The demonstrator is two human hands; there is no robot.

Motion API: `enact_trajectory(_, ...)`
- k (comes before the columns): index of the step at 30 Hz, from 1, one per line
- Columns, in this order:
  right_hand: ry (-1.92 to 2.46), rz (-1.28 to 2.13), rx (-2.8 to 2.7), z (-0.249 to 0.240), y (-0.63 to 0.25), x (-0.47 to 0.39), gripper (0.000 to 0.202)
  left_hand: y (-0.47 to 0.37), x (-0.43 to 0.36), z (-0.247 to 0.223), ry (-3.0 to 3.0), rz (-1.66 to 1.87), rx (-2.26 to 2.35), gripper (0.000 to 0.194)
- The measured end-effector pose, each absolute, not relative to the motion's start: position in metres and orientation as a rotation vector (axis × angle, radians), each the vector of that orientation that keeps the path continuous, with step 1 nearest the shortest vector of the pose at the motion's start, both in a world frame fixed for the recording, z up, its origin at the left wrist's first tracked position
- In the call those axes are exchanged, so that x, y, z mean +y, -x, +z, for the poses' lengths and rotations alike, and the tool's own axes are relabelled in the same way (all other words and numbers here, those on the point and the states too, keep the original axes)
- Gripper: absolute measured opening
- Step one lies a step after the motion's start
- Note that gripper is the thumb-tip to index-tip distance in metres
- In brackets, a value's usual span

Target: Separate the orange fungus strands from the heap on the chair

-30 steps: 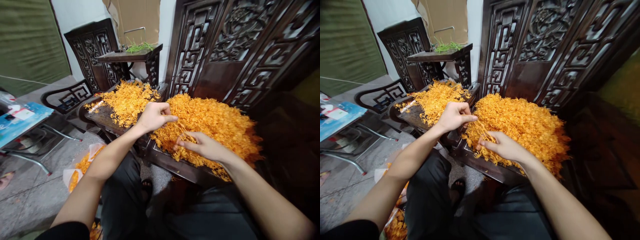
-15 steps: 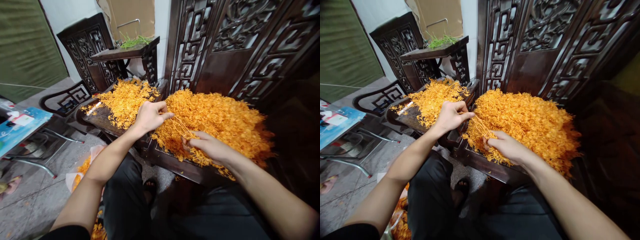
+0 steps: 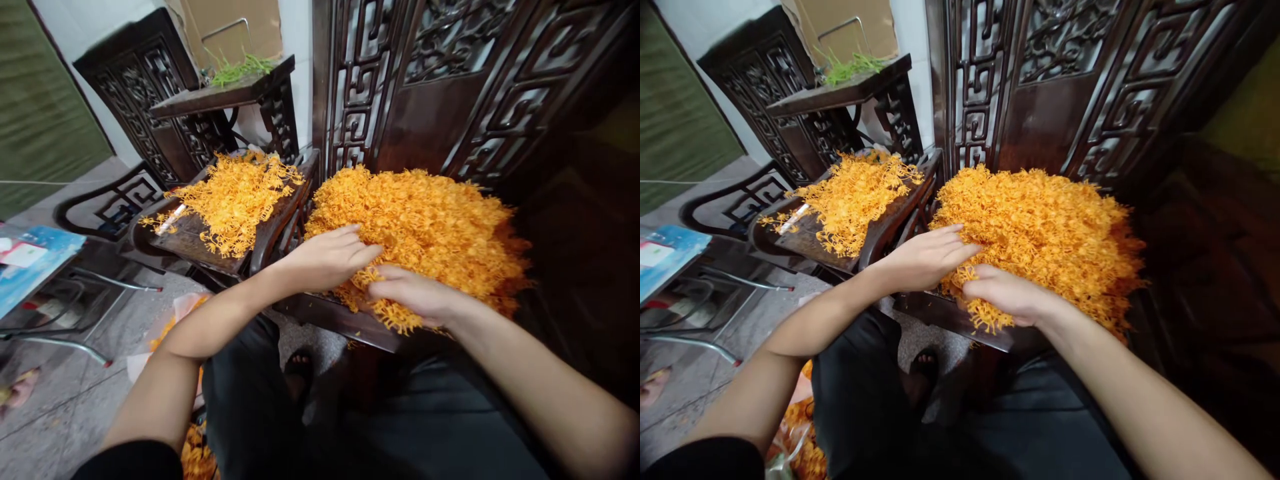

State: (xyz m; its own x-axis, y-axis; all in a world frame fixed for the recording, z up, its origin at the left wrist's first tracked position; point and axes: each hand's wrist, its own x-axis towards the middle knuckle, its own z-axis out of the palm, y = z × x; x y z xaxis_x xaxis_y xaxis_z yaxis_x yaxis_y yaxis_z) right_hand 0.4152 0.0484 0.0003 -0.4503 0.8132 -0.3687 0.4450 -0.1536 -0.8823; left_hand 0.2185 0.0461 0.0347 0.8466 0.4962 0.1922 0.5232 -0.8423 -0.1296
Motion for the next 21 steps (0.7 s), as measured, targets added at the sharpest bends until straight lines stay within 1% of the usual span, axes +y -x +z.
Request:
enact_trajectory(2, 1.32, 1.539, -2.119, 0.002, -0.421, 0.051, 0.01, -0.219, 0.043, 0.028, 2.888, -0.087, -0.971, 0.03)
enact_trajectory(4, 1.247, 1.346, -2.374, 0.007, -0.426, 0.054, 0.019, -0.218, 0.037, 0.025, 2.938, 0.005, -1.19, 0.024)
enact_trajectory(6, 1.261, 1.111, -2.545, 0.013, -0.43, 0.057, 0.032, -0.217, 0.032, 0.027, 3.051, 0.004, -1.368, 0.019)
enact_trajectory(7, 1.266, 1.01, -2.604, 0.016, -0.431, 0.059, 0.036, -0.215, 0.03, 0.029, 3.133, -0.034, -1.431, 0.016)
enact_trajectory(8, 1.25, 0.933, -2.654, 0.019, -0.432, 0.06, 0.039, -0.214, 0.03, 0.03, 3.226, -0.093, -1.477, 0.017)
enact_trajectory(10, 1.155, 0.814, -2.695, 0.021, -0.435, 0.065, 0.042, -0.21, 0.031, 0.032, 3.395, -0.243, -1.543, 0.03)
enact_trajectory(12, 1.025, 0.643, -2.646, 0.02, -0.437, 0.071, 0.048, -0.206, 0.033, 0.03, 3.453, -0.424, -1.63, 0.039)
enact_trajectory(14, 0.942, 0.384, -2.506, 0.018, -0.439, 0.077, 0.058, -0.204, 0.035, 0.024, 3.357, -0.638, -1.809, 0.04)
enact_trajectory(16, 0.931, 0.15, -2.325, 0.018, -0.439, 0.077, 0.061, -0.204, 0.036, 0.016, 3.199, -0.877, -2.045, 0.04)
enact_trajectory(18, 0.981, 0.024, -2.157, 0.019, -0.438, 0.072, 0.052, -0.206, 0.035, 0.011, 3.15, -1.134, -2.262, 0.042)
enact_trajectory(21, 1.094, -0.03, -1.988, 0.016, -0.435, 0.062, 0.035, -0.21, 0.032, 0.008, 3.338, -1.495, -2.491, 0.042)
